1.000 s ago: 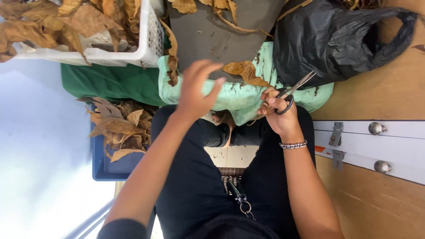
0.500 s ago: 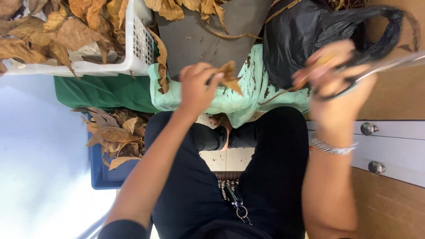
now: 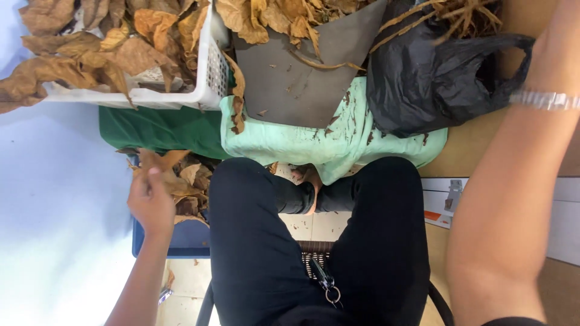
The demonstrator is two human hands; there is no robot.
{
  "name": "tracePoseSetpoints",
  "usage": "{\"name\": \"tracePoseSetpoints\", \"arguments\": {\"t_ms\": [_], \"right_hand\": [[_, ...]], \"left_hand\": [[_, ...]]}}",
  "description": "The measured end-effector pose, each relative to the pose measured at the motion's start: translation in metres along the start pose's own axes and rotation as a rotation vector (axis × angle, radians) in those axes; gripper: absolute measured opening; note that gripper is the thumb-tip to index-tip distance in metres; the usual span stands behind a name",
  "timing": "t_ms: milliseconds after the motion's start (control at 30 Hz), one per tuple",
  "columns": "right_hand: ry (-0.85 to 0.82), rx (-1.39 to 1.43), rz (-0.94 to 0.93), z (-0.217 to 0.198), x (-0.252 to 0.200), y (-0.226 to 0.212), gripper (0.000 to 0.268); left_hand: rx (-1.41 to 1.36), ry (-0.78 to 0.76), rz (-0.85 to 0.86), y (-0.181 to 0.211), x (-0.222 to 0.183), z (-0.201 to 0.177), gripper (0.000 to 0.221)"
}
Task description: Trimming the central stems from dried leaves using scissors in a processing area.
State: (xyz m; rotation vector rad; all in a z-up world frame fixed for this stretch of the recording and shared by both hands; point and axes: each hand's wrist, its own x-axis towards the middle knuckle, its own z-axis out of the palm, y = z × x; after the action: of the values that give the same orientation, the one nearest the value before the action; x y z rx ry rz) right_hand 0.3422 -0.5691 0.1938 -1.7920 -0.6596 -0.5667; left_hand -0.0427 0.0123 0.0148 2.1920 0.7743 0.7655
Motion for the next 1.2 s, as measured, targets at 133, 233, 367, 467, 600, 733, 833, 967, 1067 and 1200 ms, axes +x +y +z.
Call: {"name": "tracePoseSetpoints", "arguments": {"t_ms": [133,233,367,467,600,733,833,967,1067,1200], "right_hand": [[-0.032,0.031,0.011,0.054,-0.023,-0.073,0.040],[-0.048,0.044,0.024,0.091,-0.062,-0.125,0.043],[-0.382,0.253,0.664,0.142,-0.137,-0.178,0.026],[-0.568,0.464,0.843,0.165,-0.195,-0.159,0.024],[-0.716,0.411,0.881,0.181,-0.219,-0.157,0.029],[-0.717,0.317,0.813,0.196,-0.238,-0.127,0.030],[-0.718,0.228,0.845,0.197,-0.245,-0.127,0.030],[-0.716,0.352,1.021,0.187,-0.217,-0.144,0.019],[-0.643,0.360,0.844,0.191,-0.241,-0.121,0.026],[-0.538,0.431,0.947,0.190,-0.201,-0.145,0.019]], "left_hand": [[-0.138,0.159,-0.450,-0.092,-0.009,0.008,0.031],[-0.138,0.202,-0.523,-0.095,-0.014,0.012,0.053],[-0.197,0.061,-0.344,0.010,-0.028,0.018,0.053],[-0.330,-0.145,-0.089,0.113,-0.037,0.022,0.023],[-0.128,-0.427,0.300,0.175,-0.069,0.053,0.040],[-0.549,-0.796,0.021,0.207,-0.109,0.106,0.051],[-0.667,-0.810,-0.213,0.197,-0.125,0.135,0.034],[-0.633,-0.831,-0.363,0.188,-0.114,0.149,0.024],[-0.621,-0.730,-0.390,0.198,-0.110,0.142,0.025],[-0.472,-0.696,-0.305,0.217,-0.079,0.138,0.020]]}}
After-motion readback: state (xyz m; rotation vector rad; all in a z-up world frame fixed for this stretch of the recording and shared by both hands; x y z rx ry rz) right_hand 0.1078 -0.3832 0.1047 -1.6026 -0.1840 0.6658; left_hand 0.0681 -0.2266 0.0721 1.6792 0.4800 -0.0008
